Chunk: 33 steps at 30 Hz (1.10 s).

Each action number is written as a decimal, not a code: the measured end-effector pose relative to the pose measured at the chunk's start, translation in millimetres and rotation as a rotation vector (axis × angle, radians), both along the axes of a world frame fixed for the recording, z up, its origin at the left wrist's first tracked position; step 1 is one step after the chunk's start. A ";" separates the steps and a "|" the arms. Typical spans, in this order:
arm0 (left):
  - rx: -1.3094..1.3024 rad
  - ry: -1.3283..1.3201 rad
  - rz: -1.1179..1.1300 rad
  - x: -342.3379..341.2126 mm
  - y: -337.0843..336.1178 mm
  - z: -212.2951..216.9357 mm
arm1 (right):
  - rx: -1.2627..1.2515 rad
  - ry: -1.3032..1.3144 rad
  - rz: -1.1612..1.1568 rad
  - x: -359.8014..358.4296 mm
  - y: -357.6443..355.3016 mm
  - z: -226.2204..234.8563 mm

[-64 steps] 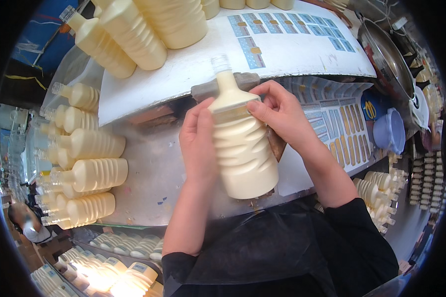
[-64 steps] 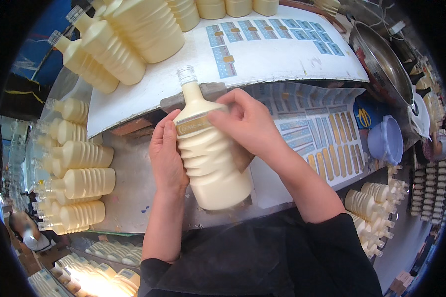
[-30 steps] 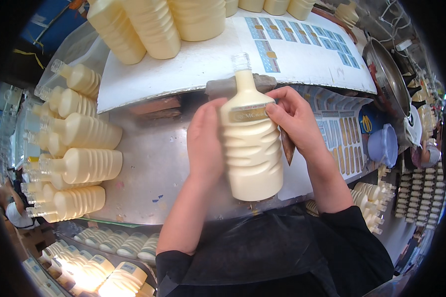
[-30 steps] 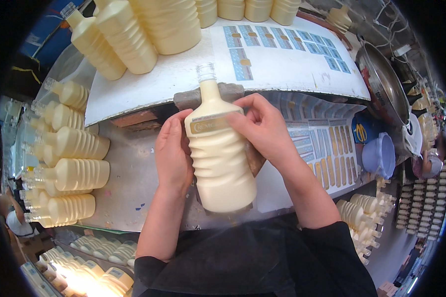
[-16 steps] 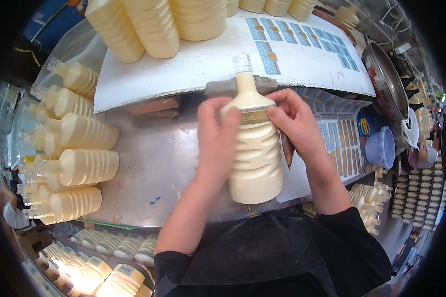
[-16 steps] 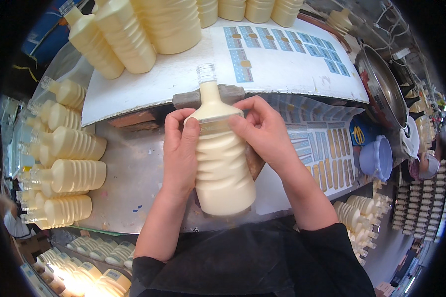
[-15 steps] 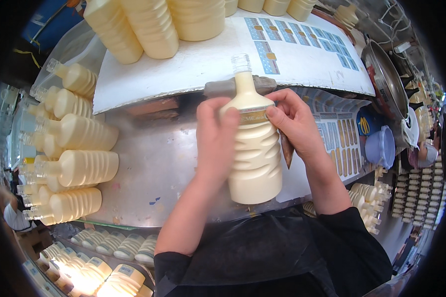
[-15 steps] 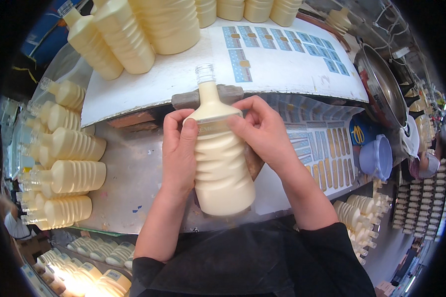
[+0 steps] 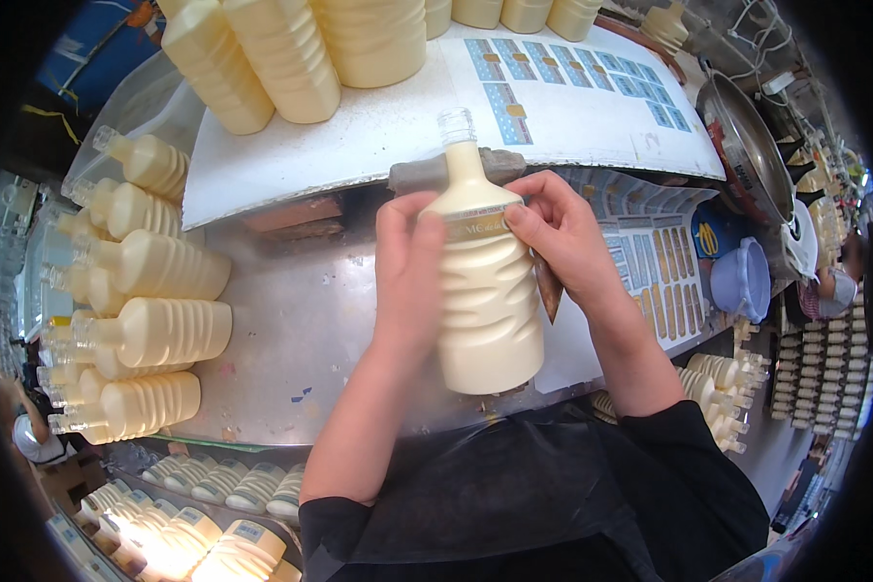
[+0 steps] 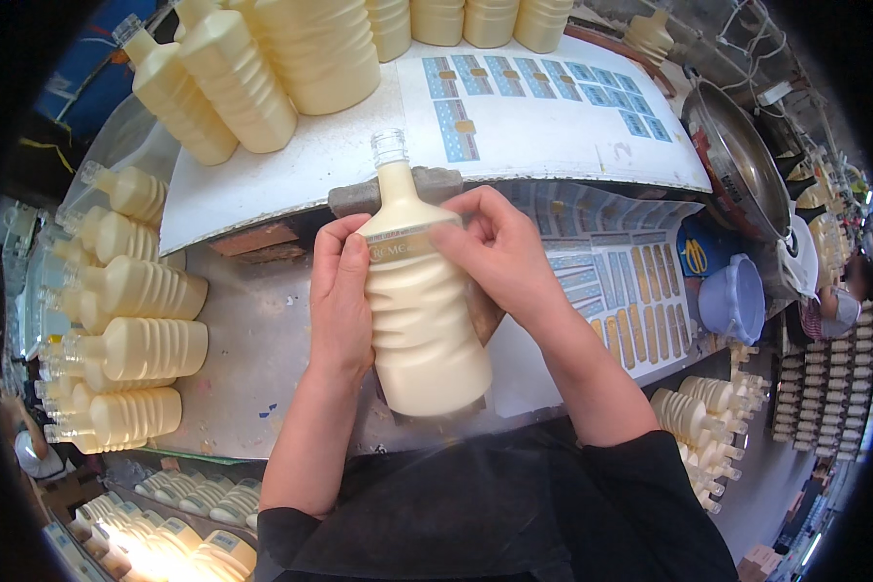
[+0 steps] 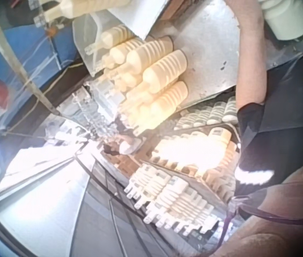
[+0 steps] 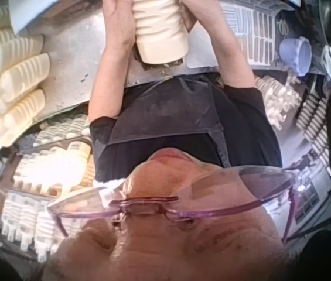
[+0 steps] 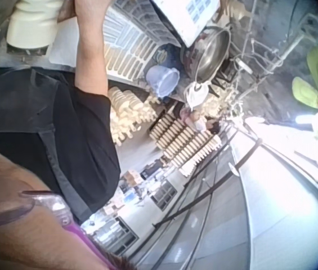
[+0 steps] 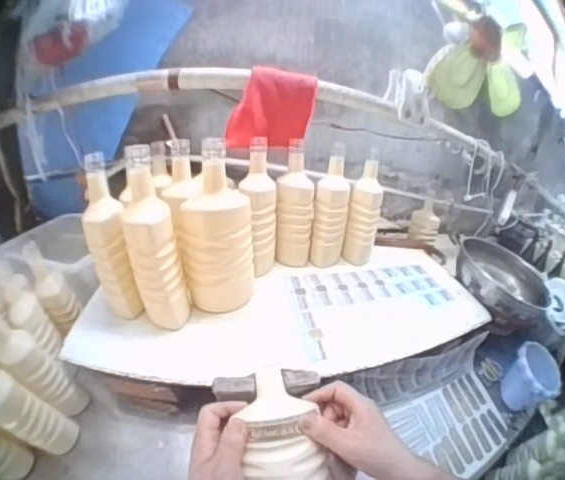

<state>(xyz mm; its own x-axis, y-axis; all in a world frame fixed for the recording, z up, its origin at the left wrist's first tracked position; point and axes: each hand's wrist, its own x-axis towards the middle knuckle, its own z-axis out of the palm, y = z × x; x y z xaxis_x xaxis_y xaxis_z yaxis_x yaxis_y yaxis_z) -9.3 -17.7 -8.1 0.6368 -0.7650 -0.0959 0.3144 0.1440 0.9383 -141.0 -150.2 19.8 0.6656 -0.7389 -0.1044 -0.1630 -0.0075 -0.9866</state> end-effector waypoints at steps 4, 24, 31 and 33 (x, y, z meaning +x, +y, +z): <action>-0.002 -0.028 0.013 0.7 -1.4 -2.9 | -0.013 0.010 0.000 0.3 -0.5 -0.2; -0.037 0.244 0.114 -2.1 -1.1 8.1 | -1.030 -0.059 -0.091 -12.1 27.7 38.9; -0.132 0.482 0.089 1.9 6.9 1.2 | -1.482 -0.142 0.192 14.1 56.5 50.9; -0.122 0.489 0.104 1.7 7.6 3.5 | -1.492 -0.092 0.136 18.1 59.0 50.0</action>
<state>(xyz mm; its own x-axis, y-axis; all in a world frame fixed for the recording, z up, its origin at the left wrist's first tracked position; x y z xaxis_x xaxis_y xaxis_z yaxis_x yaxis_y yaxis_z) -7.6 -10.2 -4.6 0.6133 -0.7242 -0.3153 0.6902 0.2971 0.6598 -122.9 -91.2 69.8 0.6981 -0.0593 0.7135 -0.0178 -0.9977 -0.0655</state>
